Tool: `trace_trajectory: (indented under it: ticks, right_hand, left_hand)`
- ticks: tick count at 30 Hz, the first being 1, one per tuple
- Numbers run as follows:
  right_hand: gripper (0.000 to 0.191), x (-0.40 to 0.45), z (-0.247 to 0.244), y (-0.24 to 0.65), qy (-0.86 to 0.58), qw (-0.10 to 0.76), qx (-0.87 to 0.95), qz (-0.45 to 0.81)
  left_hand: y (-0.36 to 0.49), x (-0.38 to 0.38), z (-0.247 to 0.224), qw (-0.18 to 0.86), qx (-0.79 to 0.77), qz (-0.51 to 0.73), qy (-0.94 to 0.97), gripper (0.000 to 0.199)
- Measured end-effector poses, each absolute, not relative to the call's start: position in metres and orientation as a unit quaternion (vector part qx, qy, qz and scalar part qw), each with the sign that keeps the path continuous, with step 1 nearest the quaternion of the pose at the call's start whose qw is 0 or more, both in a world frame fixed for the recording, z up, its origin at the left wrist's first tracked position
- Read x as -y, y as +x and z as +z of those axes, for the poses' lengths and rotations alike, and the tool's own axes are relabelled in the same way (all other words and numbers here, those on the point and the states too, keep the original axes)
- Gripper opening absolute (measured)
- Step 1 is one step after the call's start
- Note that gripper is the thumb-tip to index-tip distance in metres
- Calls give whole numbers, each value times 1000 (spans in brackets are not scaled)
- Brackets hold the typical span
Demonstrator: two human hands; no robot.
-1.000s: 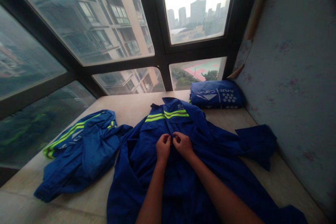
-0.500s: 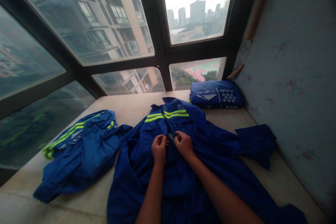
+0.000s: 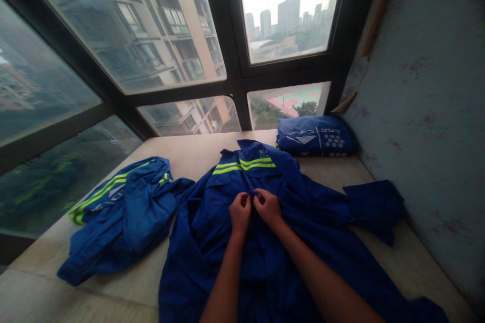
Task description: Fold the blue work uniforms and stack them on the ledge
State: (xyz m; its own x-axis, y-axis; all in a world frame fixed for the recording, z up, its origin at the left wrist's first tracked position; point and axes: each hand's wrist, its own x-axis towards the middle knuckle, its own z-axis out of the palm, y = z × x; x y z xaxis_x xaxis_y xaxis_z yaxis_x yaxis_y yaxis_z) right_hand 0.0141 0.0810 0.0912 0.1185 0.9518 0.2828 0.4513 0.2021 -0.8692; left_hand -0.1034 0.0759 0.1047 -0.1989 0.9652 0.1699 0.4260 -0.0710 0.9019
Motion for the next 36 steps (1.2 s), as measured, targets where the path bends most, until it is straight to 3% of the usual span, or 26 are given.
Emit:
trace_trajectory:
  ticks: [30, 36]
  right_hand:
    - [30, -75, 95, 14, -539, 441, 669, 260]
    - [40, -76, 93, 12, -540, 439, 672, 252]
  left_hand:
    - [-112, -82, 100, 340, -607, 475, 538, 20]
    - [-112, -82, 103, 352, -605, 473, 535, 24]
